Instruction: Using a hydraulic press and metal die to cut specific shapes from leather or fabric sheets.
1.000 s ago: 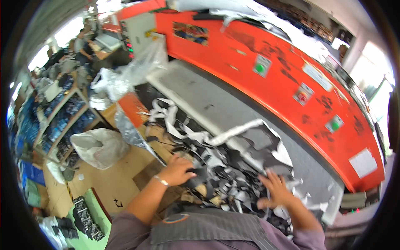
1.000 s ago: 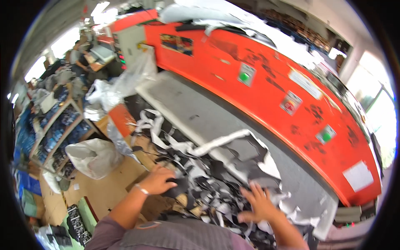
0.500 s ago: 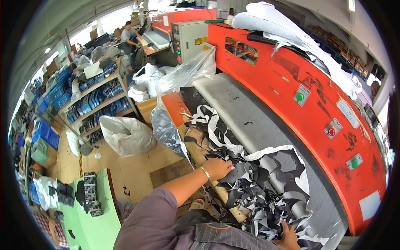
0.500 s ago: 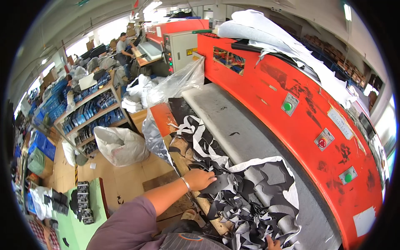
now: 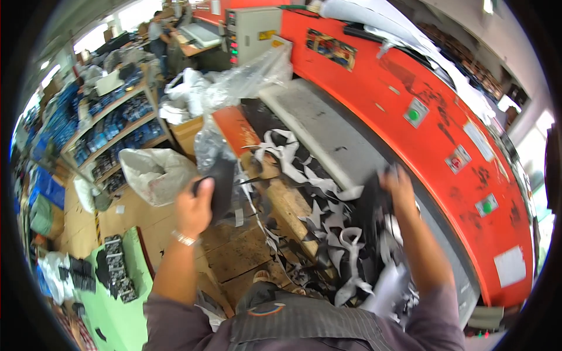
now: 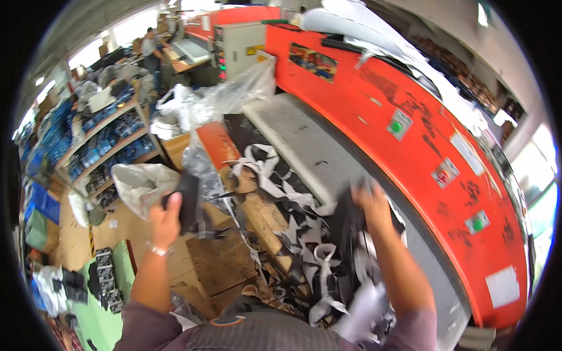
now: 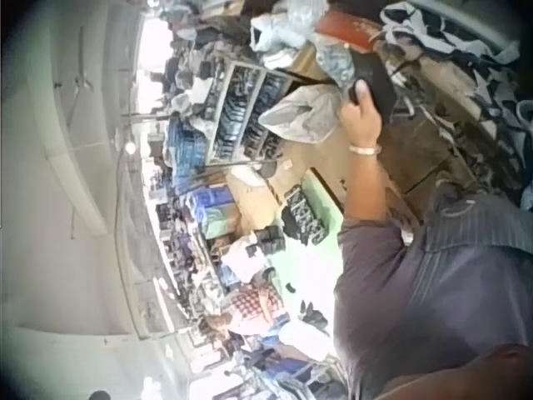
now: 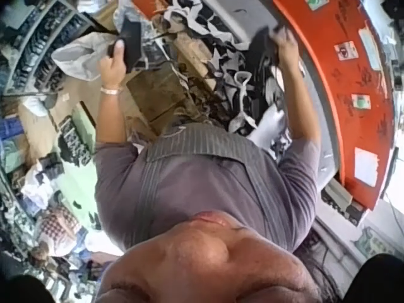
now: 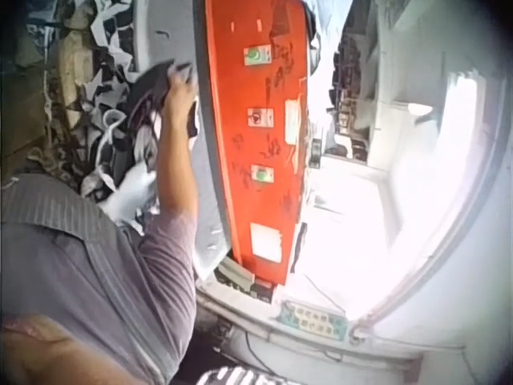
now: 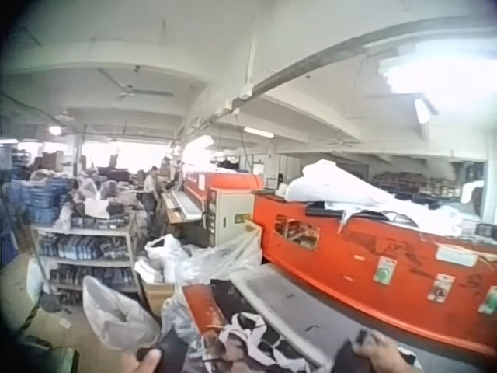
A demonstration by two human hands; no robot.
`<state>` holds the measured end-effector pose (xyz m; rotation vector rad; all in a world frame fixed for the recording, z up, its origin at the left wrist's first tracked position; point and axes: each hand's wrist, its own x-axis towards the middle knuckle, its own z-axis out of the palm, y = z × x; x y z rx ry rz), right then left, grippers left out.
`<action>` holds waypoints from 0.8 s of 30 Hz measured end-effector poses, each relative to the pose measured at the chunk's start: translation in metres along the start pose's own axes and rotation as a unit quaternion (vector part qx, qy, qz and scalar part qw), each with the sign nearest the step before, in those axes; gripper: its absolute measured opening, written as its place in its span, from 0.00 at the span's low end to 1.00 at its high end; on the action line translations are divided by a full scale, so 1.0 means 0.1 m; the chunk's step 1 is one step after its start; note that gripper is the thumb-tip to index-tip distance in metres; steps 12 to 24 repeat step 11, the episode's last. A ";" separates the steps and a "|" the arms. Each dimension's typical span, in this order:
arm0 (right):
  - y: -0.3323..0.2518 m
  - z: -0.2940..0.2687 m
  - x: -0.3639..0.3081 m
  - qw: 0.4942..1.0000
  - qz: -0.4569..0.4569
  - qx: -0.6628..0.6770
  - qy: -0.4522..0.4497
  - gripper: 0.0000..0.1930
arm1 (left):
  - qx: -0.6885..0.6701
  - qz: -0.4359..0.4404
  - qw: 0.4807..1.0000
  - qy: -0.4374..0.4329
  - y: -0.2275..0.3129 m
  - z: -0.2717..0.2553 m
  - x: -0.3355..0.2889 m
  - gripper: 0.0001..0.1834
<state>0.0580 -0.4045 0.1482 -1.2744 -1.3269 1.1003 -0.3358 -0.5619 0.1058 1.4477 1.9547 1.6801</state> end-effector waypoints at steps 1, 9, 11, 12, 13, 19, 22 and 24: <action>-0.11 0.05 0.50 0.996 -0.082 0.031 -0.024 0.13 | -0.018 -0.046 0.999 -0.010 -0.09 -0.10 -0.04 0.20; -1.98 1.25 2.36 0.856 -0.477 -0.053 0.190 0.11 | -0.140 -0.188 0.970 0.062 -0.86 -0.36 -0.29 0.20; -1.84 1.07 2.58 0.880 -0.372 -0.209 0.209 0.16 | -0.288 -0.232 0.928 0.050 -0.89 -0.30 -0.12 0.21; -1.84 1.07 2.58 0.880 -0.372 -0.209 0.209 0.16 | -0.288 -0.232 0.928 0.050 -0.89 -0.30 -0.12 0.21; -1.84 1.07 2.58 0.880 -0.372 -0.209 0.209 0.16 | -0.288 -0.232 0.928 0.050 -0.89 -0.30 -0.12 0.21; -1.84 1.07 2.58 0.880 -0.372 -0.209 0.209 0.16 | -0.288 -0.232 0.928 0.050 -0.89 -0.30 -0.12 0.21; -1.84 1.07 2.58 0.880 -0.372 -0.209 0.209 0.16 | -0.288 -0.232 0.928 0.050 -0.89 -0.30 -0.12 0.21; -1.84 1.07 2.58 0.880 -0.372 -0.209 0.209 0.16 | -0.288 -0.232 0.928 0.050 -0.89 -0.30 -0.12 0.21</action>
